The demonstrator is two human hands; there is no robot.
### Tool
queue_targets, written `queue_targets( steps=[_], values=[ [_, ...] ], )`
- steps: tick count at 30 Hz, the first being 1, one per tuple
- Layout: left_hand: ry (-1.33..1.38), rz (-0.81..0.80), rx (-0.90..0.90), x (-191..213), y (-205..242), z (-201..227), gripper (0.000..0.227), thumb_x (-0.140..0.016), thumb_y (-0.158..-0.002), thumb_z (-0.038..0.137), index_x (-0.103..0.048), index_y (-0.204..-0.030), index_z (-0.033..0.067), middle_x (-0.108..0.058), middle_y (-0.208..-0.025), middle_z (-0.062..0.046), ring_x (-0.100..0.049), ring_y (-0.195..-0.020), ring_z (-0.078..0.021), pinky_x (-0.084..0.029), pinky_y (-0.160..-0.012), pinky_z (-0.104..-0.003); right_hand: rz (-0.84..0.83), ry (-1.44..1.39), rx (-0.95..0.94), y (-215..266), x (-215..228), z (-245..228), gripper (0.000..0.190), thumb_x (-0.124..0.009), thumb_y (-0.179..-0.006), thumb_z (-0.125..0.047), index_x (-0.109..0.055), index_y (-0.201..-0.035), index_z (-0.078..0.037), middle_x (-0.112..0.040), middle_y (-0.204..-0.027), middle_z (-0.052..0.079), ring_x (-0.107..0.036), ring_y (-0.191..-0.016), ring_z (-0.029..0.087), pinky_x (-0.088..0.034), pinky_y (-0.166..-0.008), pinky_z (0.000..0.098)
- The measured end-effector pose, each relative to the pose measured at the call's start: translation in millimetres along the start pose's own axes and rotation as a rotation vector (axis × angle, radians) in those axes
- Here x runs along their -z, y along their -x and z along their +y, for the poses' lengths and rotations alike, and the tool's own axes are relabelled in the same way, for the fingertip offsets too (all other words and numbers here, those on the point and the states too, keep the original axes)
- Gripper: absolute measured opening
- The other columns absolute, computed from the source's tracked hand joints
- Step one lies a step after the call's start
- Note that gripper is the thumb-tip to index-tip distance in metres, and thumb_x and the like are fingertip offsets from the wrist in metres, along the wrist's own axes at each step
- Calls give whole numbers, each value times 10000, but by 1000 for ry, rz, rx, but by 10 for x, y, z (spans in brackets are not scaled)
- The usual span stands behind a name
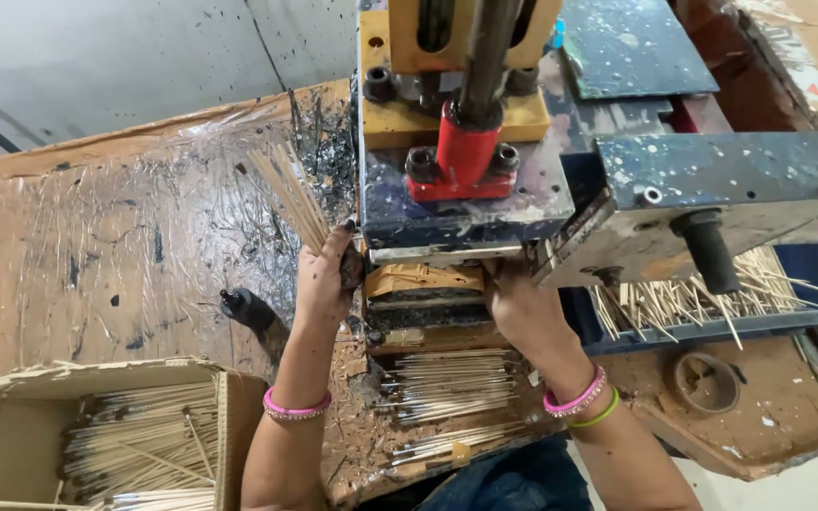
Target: The person repeatedly picks up bundles of thin wooden sticks, inserts them into a machine, and operates a lever to process them. The processed sticks are then removed and placed into a cardboard box.
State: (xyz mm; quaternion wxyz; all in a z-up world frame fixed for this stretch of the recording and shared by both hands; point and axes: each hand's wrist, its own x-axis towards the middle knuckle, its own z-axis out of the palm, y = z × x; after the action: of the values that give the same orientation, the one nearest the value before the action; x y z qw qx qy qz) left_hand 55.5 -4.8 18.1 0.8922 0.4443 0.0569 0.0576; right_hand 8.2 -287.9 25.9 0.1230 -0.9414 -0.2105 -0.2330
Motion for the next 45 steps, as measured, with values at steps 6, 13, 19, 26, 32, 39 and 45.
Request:
queue_targets(
  steps=[6, 13, 19, 26, 32, 39, 45],
  values=[
    [-41, 13, 41, 138, 60, -11, 149, -635, -999, 128, -587, -867, 79, -494, -602, 46, -415, -435, -69, -306, -388, -263, 383, 308, 233, -310, 371, -78, 201, -736, -972, -133, -576, -868, -69, -568, -797, 118, -646, -728, 316, -538, -643, 437],
    [-467, 135, -289, 475, 662, -148, 474, -429, -1143, 468, -529, -908, 69, -531, -711, 34, -473, -540, -49, -386, -433, -206, 293, -145, 102, 208, 655, 69, 341, -717, -780, -39, -789, -1113, -61, -730, -909, 165, -671, -809, 326, -549, -732, 443],
    [-574, 119, -500, 655, 1021, -189, 348, -495, -1166, 353, -558, -1070, 24, -599, -765, -24, -496, -551, -50, -410, -472, -194, 337, -18, -564, 1193, 642, 927, 169, -757, -913, -97, -751, -1072, -40, -717, -1001, 191, -676, -897, 373, -545, -791, 439],
    [-614, -453, -446, 258, 1229, -397, 184, -617, -1038, 57, -683, -866, 52, -638, -654, -68, -536, -455, -83, -409, -413, -226, 115, -611, -468, 930, 656, 126, 332, -714, -901, -129, -708, -1229, -78, -753, -928, 76, -668, -745, 162, -544, -668, 296],
    [-867, -579, -263, 549, 985, -64, 218, -642, -981, 87, -639, -766, 51, -563, -569, 20, -512, -462, -55, -383, -388, -251, -10, -1260, -282, 485, 479, -54, 206, -717, -958, -60, -732, -1163, -47, -730, -948, 66, -601, -751, 115, -491, -652, 249],
    [-528, -42, -165, 233, 421, 384, 359, -566, -1030, 195, -629, -689, 104, -534, -556, 34, -419, -426, -55, -286, -383, -239, 148, -402, 201, -333, 501, -240, 339, -660, -897, 27, -684, -1212, -99, -706, -1198, 104, -672, -1141, 270, -602, -914, 332],
    [-189, -174, -241, 566, -316, -491, 299, -498, -1017, 24, -477, -745, 147, -411, -709, 97, -339, -595, -5, -245, -518, -218, 33, 82, 93, -372, 533, -225, 474, -526, -896, 37, -667, -1330, -89, -672, -1273, 110, -681, -1091, 288, -558, -910, 402]
  ],
)
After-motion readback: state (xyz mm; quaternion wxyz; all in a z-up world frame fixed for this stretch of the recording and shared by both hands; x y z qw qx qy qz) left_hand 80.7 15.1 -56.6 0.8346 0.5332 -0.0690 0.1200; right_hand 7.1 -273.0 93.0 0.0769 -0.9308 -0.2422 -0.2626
